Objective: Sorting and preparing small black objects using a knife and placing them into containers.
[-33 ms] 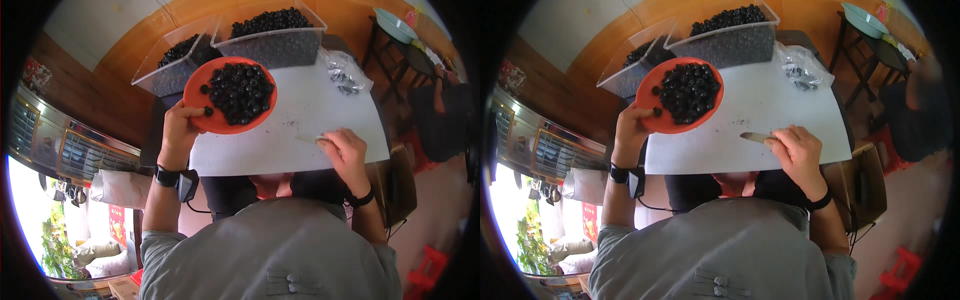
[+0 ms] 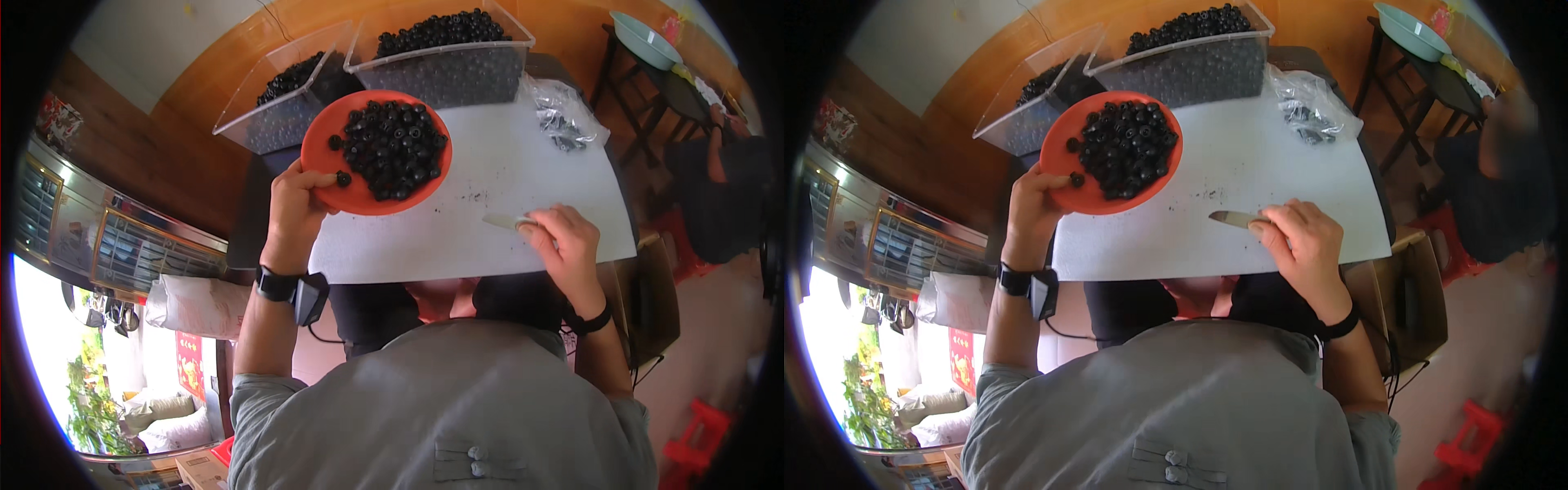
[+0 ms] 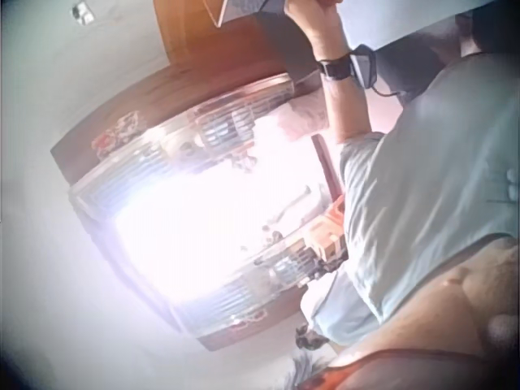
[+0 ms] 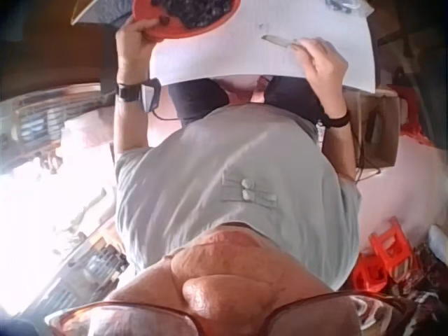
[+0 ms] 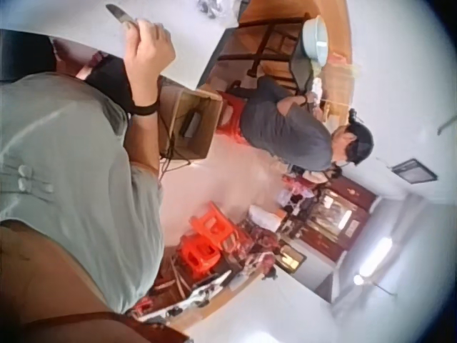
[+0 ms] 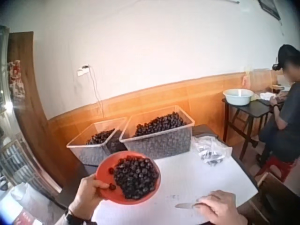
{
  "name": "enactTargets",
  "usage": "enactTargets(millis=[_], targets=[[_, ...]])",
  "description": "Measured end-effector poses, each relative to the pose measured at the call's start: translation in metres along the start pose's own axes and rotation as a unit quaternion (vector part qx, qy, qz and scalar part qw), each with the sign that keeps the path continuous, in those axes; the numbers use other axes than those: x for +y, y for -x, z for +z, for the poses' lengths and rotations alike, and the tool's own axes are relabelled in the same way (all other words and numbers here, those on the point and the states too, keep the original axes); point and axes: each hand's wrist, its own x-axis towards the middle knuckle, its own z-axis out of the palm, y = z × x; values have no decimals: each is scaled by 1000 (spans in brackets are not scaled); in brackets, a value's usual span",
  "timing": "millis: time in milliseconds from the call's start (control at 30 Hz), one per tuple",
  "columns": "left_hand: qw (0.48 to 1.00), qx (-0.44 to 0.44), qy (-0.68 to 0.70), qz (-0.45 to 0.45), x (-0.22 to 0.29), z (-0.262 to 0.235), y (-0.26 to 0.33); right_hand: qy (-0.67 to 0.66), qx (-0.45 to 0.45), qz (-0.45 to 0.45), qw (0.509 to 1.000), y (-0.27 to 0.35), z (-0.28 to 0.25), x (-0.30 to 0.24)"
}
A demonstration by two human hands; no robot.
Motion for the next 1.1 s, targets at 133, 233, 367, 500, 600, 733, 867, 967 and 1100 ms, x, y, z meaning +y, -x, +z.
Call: enactTargets(millis=[133,233,367,500,600,733,867,967,1100], targets=[[997,29,-40,61,-18,11,-3,-6,8,0,1000,3,2,-1],[998,29,-17,61,-33,8,-13,-3,-2,11,1000,2,1,-6],[996,45,-3,74,-39,11,-12,-96,-31,133,986,-6,-8,-11],[994,45,3,104,-43,17,-10,-3,-68,211,975,-31,-9,-25],[990,66,-27,119,-36,32,-8,76,-87,97,989,-36,23,-19],[984,108,-41,134,-19,55,7,80,-105,-23,991,-40,59,-36],[985,96,-70,126,-10,60,13,-7,-78,-19,997,-47,73,-50],[983,96,-91,124,-5,63,20,-100,-76,45,991,-54,81,-54],[985,92,-95,110,1,68,30,-131,-81,98,983,-58,84,-57]])
